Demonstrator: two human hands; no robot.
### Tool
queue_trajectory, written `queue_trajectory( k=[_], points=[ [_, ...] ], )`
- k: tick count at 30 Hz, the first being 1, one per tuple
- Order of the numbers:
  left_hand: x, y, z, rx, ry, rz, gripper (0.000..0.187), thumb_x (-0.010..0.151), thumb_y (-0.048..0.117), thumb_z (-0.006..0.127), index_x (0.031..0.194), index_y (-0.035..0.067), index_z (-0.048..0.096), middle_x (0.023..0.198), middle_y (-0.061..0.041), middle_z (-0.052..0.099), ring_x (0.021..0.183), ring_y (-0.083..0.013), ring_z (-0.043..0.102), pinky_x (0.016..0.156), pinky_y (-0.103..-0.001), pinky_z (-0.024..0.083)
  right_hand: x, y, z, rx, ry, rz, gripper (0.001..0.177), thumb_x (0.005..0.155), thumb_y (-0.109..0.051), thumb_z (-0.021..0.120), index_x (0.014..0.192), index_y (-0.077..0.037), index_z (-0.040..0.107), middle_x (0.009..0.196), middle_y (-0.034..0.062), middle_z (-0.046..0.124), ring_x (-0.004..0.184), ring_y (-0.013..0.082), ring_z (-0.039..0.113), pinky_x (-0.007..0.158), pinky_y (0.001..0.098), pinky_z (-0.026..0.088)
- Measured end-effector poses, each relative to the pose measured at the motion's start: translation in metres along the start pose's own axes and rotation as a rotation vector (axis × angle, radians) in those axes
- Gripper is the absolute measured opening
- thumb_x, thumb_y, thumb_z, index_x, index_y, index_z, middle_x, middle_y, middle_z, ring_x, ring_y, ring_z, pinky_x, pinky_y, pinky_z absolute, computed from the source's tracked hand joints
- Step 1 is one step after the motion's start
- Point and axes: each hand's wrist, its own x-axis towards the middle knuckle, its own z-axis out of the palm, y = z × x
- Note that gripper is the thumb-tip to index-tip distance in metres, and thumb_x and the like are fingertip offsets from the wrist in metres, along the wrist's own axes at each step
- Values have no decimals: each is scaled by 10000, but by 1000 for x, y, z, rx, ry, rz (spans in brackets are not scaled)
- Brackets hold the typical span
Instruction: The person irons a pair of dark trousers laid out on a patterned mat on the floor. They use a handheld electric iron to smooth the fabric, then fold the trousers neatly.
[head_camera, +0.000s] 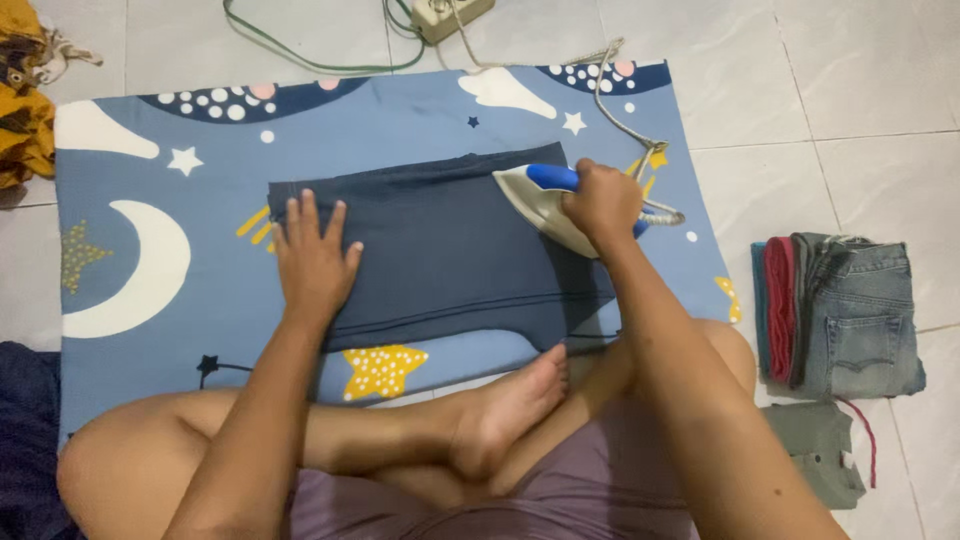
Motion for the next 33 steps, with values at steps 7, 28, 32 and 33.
queue_trajectory(
  k=[7,28,32,33],
  points=[
    [7,-17,11,-84,-3,-117,729,957,481,629,1569,114,477,1685,-247,224,1538,-486,123,1184,-676,208,25,-23,17,26,135,-308,183,682,-215,768,793,-99,680,759,113,713,654,340,693,590,454,547],
    [16,-9,15,449,-86,-32,662,930,518,597,1417,69,594,1581,-187,436,1332,-364,465,988,-489,430,-3,12,-15,73,-358,-38,312,720,-338,750,960,-140,771,817,178,744,802,399,722,729,516,562],
    [17,-17,3,457,-53,25,417,1070,343,640,1378,61,636,1642,-161,449,1280,-291,523,1011,-433,431,-10,-22,-26,55,-485,-179,440,742,-509,774,1004,-156,754,803,161,742,792,382,726,720,498,557],
    [17,-18,0,341,-45,0,471,1032,363,648,1399,68,621,1625,-165,449,1283,-307,511,1016,-452,426,-8,-32,-27,64,-500,-212,512,759,-568,765,1064,-157,735,801,163,740,792,383,723,706,501,553]
  ],
)
